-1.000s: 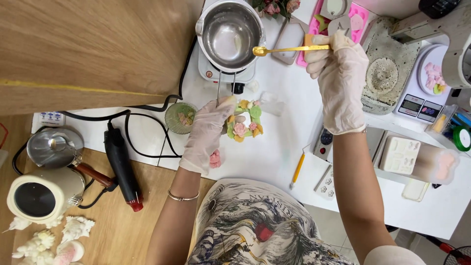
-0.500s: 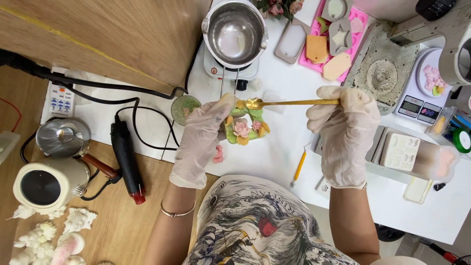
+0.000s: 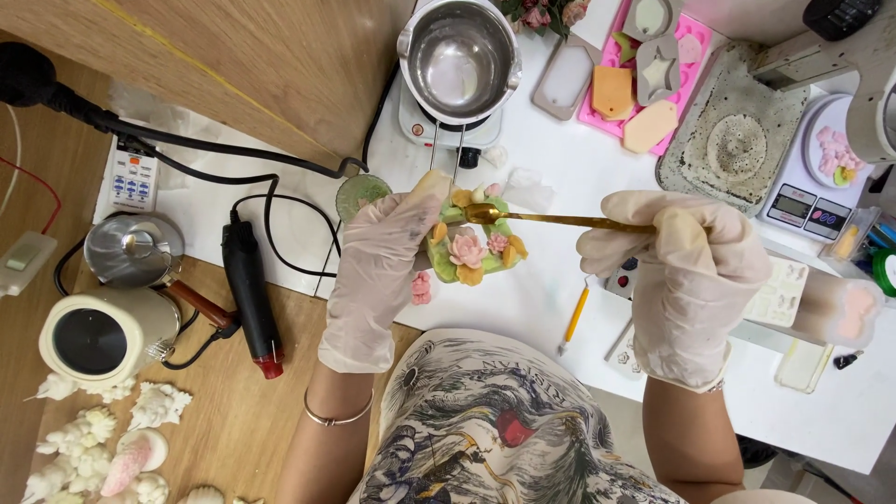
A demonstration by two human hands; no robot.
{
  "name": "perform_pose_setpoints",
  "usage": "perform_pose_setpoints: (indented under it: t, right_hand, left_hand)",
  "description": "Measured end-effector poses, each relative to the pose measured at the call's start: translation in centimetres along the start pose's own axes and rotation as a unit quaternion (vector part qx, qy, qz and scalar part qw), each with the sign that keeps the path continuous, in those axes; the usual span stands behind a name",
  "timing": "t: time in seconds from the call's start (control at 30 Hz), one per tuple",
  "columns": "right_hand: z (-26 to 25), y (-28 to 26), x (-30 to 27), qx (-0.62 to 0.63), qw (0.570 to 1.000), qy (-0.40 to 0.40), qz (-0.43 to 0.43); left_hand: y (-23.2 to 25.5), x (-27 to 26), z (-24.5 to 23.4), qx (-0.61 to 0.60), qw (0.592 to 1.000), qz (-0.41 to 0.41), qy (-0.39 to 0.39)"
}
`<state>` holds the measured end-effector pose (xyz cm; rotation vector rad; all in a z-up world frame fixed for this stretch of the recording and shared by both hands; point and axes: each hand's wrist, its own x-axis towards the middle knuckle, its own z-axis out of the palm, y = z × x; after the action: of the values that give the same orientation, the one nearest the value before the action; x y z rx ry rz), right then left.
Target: Decorating a wreath-shaped candle with small wax floral elements using melted wax as adhesive.
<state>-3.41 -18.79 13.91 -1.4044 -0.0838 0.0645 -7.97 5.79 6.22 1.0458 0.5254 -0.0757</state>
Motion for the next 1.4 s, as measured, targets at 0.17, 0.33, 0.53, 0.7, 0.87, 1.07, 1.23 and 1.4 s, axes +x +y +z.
perform_pose_setpoints:
  t: [0.17,0.33,0.53,0.7,0.87,1.07,1.23,1.4]
  right_hand:
    - [0.3,-0.8,-1.1,-0.069,0.994,-0.052,-0.062]
    - [1.8,-2.8,-1.4,-0.163,0.977,-0.088,-0.106]
    - [2.3,-3.3,-2.1,-0.290,0.943,-0.106,-0.124]
    - [2.9,-4.2,-2.0,-0.331,0.924,-0.115,-0.153]
    - [3.3,-5.1,-1.7,-0.367,0.900,-0.146,-0.182]
    - [3.5,-6.6,-2.3,-0.427,0.870,-0.172,-0.175]
    - [2.6,-7.6,-2.7,-0.500,0.828,-0.203,-0.156]
    - [0.4,-7.1,-2.5,-0.481,0.817,-0.282,-0.144]
  left_hand:
    - [-0.4,-0.3,-0.2,-0.025,1.000,-0.004,0.000]
    - [-0.5,-0.4,-0.2,-0.055,0.998,0.007,-0.028]
    - [-0.2,-0.6,-0.1,-0.012,1.000,0.002,-0.011]
    - [-0.4,-0.6,-0.2,-0.008,1.000,0.007,-0.005]
    - [-0.4,-0.7,-0.1,0.012,0.999,0.030,-0.020]
    - [-0.8,-1.2,-0.3,0.042,0.998,0.048,-0.010]
    - [-0.8,-1.5,-0.2,0.046,0.997,0.055,-0.020]
    - [0.2,-1.8,0.7,0.038,0.998,0.047,-0.013]
